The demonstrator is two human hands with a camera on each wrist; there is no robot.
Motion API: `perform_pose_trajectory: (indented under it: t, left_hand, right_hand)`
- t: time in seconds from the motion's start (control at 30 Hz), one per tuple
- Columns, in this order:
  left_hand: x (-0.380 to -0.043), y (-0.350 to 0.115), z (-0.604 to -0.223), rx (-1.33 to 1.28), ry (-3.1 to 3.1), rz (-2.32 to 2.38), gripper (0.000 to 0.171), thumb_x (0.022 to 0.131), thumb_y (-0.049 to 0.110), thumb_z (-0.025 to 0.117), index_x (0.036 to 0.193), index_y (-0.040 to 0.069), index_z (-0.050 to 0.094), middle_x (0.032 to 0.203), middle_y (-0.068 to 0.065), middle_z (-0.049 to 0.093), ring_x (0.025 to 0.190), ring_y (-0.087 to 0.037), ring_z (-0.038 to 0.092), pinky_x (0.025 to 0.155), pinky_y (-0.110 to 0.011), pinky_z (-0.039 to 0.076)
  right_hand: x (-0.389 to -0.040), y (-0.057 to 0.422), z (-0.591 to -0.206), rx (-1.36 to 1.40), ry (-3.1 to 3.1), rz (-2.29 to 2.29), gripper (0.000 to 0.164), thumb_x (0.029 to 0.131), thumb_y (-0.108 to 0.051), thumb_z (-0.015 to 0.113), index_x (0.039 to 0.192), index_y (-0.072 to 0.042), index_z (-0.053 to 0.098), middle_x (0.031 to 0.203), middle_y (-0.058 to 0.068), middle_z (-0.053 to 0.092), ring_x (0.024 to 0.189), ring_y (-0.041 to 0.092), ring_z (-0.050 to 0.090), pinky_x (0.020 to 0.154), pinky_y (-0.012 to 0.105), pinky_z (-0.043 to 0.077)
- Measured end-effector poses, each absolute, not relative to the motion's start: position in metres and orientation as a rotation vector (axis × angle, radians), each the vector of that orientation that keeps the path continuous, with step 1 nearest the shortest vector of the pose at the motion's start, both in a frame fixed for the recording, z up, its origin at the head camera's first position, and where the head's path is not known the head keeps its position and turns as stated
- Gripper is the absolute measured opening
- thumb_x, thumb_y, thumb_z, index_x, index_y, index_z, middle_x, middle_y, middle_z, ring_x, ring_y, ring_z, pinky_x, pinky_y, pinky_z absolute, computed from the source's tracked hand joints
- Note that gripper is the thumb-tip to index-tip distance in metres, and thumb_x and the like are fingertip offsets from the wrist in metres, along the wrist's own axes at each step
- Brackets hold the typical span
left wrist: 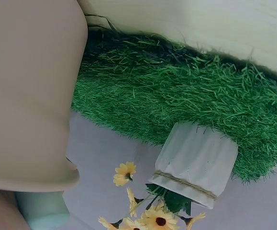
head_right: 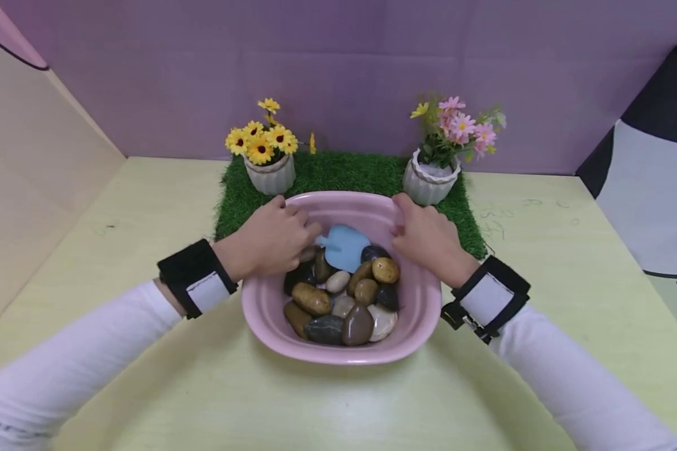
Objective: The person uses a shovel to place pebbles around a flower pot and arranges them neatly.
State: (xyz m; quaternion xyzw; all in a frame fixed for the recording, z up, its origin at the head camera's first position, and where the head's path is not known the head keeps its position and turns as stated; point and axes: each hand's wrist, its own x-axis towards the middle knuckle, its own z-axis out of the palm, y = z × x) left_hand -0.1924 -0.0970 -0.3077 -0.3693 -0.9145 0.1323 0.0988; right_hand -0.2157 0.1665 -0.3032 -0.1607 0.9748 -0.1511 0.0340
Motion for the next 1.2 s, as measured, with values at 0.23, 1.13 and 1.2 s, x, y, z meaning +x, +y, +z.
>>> perform_pose_trajectory:
  t: [0.23, 1.13, 1.2]
  left_hand:
    - [-0.1924, -0.0946, -0.3064, -1.098, -2.744, 0.407, 0.025, 0.096, 0.025, 0.055, 0.111, 0.009, 0.065, 0.097, -0.009, 0.071, 0.090, -0.024, 0.069, 0.086, -0.041, 0.053]
    - [-0.1951, -0.0910, -0.3111, -1.322, -2.707, 0.217, 0.023, 0.100, 0.029, 0.055, 0.102, 0.009, 0.067, 0.085, -0.003, 0.069, 0.069, -0.016, 0.063, 0.061, -0.029, 0.049]
    - [-0.1954, -0.0905, -0.3115, -1.340, -2.712, 0.189, 0.025, 0.101, 0.031, 0.054, 0.101, 0.009, 0.067, 0.083, -0.003, 0.068, 0.069, -0.016, 0.062, 0.060, -0.029, 0.048]
  right_hand:
    - [-0.2158, 0.1664, -0.3010, -0.479, 2.992, -0.464, 0.053, 0.094, -0.022, 0.058, 0.142, -0.007, 0.040, 0.093, 0.027, 0.066, 0.063, 0.031, 0.063, 0.048, 0.037, 0.048]
    - [-0.2162, 0.1664, -0.3016, -0.515, 3.007, -0.475, 0.052, 0.094, -0.021, 0.057, 0.141, -0.007, 0.041, 0.089, 0.024, 0.065, 0.061, 0.029, 0.060, 0.048, 0.035, 0.045]
    - [-0.2160, 0.1669, -0.3019, -0.511, 3.000, -0.473, 0.051, 0.094, -0.021, 0.056, 0.141, -0.007, 0.041, 0.089, 0.024, 0.065, 0.061, 0.028, 0.060, 0.048, 0.035, 0.044]
